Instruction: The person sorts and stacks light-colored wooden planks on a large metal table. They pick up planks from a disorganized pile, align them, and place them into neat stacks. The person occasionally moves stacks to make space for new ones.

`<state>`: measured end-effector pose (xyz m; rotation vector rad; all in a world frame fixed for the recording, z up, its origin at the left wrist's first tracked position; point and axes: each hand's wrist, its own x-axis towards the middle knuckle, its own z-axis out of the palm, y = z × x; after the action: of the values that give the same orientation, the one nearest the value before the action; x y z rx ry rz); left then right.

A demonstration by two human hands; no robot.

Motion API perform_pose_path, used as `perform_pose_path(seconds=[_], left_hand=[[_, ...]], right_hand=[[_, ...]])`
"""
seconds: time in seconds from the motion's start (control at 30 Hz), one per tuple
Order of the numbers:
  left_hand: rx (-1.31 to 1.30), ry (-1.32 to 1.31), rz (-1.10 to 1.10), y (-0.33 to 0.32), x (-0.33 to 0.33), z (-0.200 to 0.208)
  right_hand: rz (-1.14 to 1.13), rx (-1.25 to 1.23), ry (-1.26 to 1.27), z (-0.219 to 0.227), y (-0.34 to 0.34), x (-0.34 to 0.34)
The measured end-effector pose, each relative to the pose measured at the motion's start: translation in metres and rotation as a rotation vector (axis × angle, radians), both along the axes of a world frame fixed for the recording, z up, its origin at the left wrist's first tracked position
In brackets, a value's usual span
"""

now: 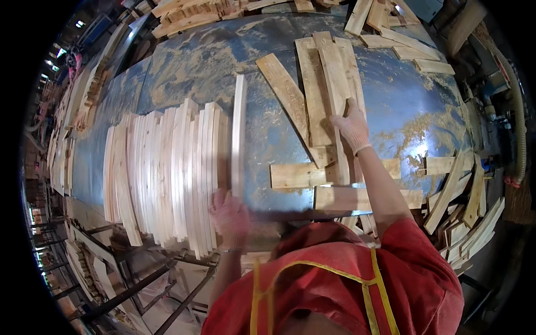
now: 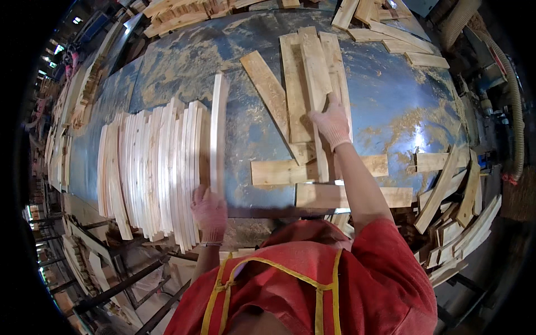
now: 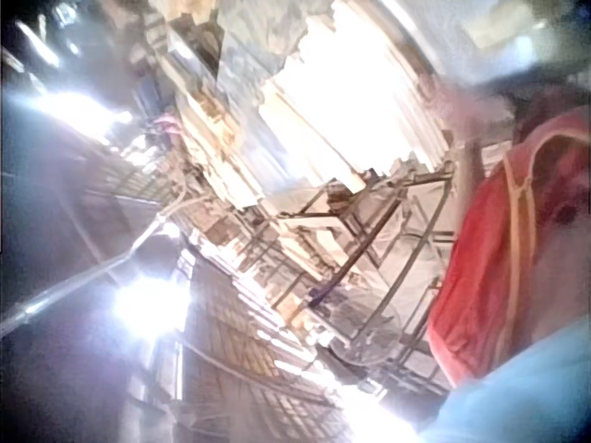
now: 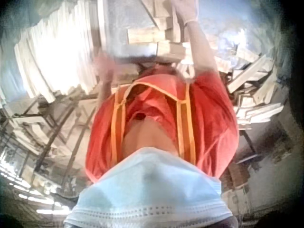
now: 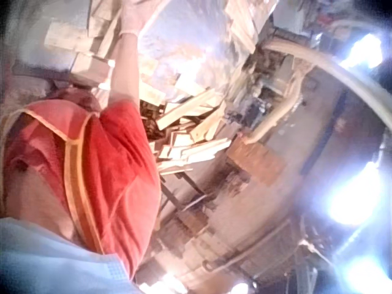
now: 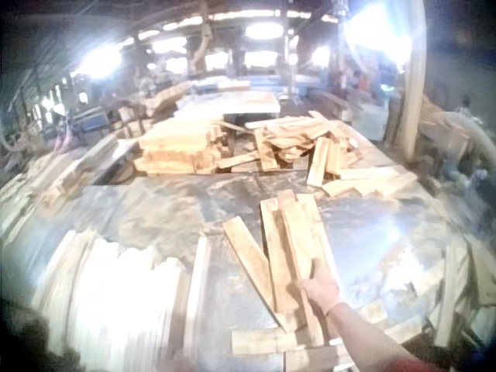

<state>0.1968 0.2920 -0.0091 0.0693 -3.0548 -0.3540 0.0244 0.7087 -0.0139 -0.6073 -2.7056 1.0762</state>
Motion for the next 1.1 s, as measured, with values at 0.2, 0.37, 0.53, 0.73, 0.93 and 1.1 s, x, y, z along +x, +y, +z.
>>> perform_pose_path(seconds=[0.2,0.37,0.53,0.73,0.93,1.1], left_hand=[[-0.05,-0.052,0.077,-0.072,0.048,-0.029],[0.074,0.028,-0.121,-0.066,0.04,-0.018],[-0.205,-0.14,-0.136,-0.054,0.04,0.005],[-0.033,0.03,-0.192,-0.01,0.034,0.011],[1.467,-0.429,-0.146,0.084,-0.018,0.01],[1.942,-0.722,0.223,0.112,-0.048,-0.015]], right_hand=[[0.135,-0.762,-0.033,0.013,-0.162,0.094],[0.748,-0.596,-0.464,-0.001,-0.273,0.116],[0.518,0.382,0.03,0.046,-0.234,0.053],[0.191,0.176,-0.223,0.049,-0.093,0.037],[0.308,-0.992,-0.276,0.032,-0.037,0.115],[0.484,0.282,-0.376,0.017,-0.045,0.099]])
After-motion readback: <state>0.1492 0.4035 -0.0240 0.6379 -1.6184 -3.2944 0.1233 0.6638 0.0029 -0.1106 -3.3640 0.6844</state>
